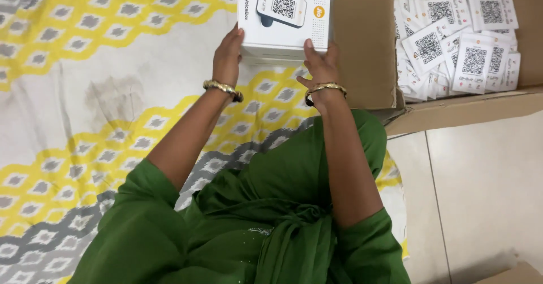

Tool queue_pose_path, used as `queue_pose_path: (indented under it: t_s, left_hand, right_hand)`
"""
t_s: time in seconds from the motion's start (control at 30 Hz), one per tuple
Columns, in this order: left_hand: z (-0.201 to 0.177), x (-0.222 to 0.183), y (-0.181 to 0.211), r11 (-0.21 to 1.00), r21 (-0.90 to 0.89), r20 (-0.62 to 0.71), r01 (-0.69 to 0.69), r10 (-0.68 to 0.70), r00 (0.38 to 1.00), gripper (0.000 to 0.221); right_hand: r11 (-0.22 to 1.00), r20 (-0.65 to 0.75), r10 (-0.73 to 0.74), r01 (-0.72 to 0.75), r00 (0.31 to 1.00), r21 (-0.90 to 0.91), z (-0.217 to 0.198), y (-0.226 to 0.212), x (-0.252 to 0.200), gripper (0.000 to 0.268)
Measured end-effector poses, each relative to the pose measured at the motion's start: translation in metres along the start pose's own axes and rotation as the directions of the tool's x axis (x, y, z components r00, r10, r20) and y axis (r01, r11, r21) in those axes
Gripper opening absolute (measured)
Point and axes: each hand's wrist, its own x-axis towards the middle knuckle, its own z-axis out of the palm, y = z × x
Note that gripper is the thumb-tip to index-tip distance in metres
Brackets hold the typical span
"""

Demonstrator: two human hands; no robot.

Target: The person packs QR-labeled devices into cardboard boxes while sitting on the floor.

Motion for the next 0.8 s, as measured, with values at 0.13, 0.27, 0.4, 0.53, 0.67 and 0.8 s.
queue_pose_path:
  t_s: [0.13,0.27,0.4,0.53,0.67,0.8]
  left_hand:
    - [0.051,-0.085,0.019,0.986,-0.148,0.163,-0.08,0.104,0.981,0.062]
    - [0.093,-0.141,0.031,0.931,-0.365,0.461,-0.026,0.205,0.863,0.061]
    - [0.149,-0.168,0.057,0.919,-0.213,0.759,0.332,-0.059,0.649,0.074]
    - [0.245,-0.22,0.021,0.946,0.139,0.896,0.294,-0.247,0.37,0.081]
    - [0.337,-0.264,-0.08,0.902,0.348,0.85,0.256,-0.419,0.32,0.094]
    - [0.389,-0.277,-0.186,0.832,0.475,0.767,0.288,-0.551,0.328,0.098]
  right_hand:
    - [0.927,-0.251,-0.122,0.2,0.96,0.318,-0.046,-0.019,-0.041,0.079]
    - [0.813,-0.393,-0.356,0.488,0.848,0.317,-0.133,-0.046,-0.132,0.079]
    - [0.757,-0.386,-0.422,0.553,0.821,0.348,-0.239,-0.032,-0.237,0.078]
    - [0.796,-0.468,-0.488,0.596,0.737,0.108,-0.331,0.033,-0.289,0.073]
    - [0.774,-0.605,-0.131,0.462,0.786,0.432,-0.381,0.135,-0.31,0.073]
    - [0.702,-0.602,0.293,0.26,0.743,0.663,-0.381,0.222,-0.296,0.077]
